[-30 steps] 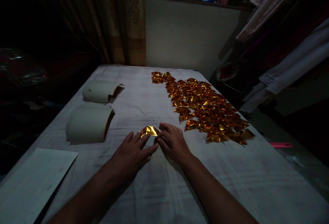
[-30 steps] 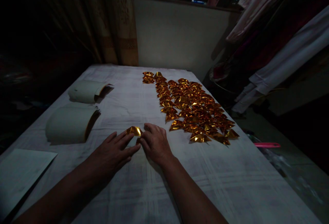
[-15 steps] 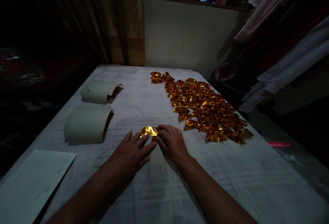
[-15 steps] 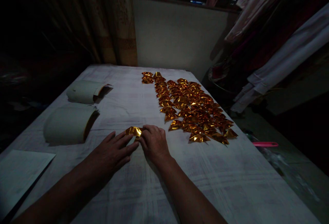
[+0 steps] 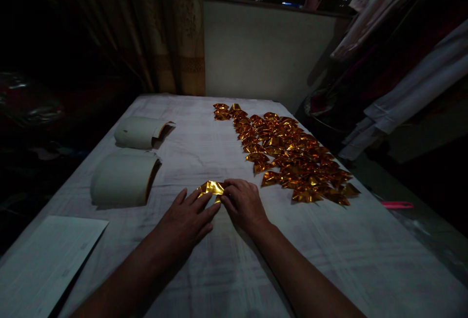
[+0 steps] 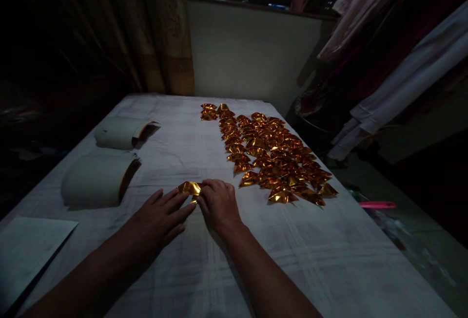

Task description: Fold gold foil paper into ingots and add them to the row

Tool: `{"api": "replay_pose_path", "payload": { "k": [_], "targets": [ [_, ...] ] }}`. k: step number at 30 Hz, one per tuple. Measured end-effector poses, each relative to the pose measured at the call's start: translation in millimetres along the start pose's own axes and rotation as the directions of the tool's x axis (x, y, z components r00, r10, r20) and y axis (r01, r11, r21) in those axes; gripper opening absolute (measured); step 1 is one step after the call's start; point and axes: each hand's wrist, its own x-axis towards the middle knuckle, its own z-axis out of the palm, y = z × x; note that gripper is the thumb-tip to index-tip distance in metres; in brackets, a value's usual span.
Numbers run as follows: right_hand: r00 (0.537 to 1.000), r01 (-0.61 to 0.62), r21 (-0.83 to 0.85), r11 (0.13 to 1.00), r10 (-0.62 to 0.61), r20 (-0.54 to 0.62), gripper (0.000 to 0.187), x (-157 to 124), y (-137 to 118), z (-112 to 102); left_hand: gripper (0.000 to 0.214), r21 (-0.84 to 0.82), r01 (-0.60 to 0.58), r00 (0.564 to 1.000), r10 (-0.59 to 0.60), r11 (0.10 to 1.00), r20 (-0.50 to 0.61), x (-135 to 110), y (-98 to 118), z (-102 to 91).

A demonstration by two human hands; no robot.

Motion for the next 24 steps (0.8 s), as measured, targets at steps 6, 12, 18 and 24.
{"api": "replay_pose_path", "payload": {
  "k": [6,12,18,24],
  "targets": [
    [1.000,0.005,0.012,1.000,-0.005,-0.013,0.010,-0.4,2.3,2.1,0.039,-0.001,0.003,1.000,-0.003,1.000,0.022,0.5,-1.2,0.3],
    [0.995,-0.022,0.034,0.999,0.025,-0.092,0.040,-1.7,8.2,7.8,0.038,-0.022,0.045,0.997,-0.044,0.999,0.057,-0.7,-0.5,3.7],
    [0.992,-0.056,0.027,0.998,0.058,-0.110,0.055,-1.9,10.5,12.0,0.041,-0.003,0.037,0.998,-0.037,0.999,0.060,-2.6,0.2,6.5],
    [0.992,-0.064,0.024,0.998,0.067,-0.111,0.055,-0.5,11.4,11.4,0.043,-0.054,0.028,0.999,-0.027,0.998,0.019,-5.5,-2.8,3.4]
  ]
}}
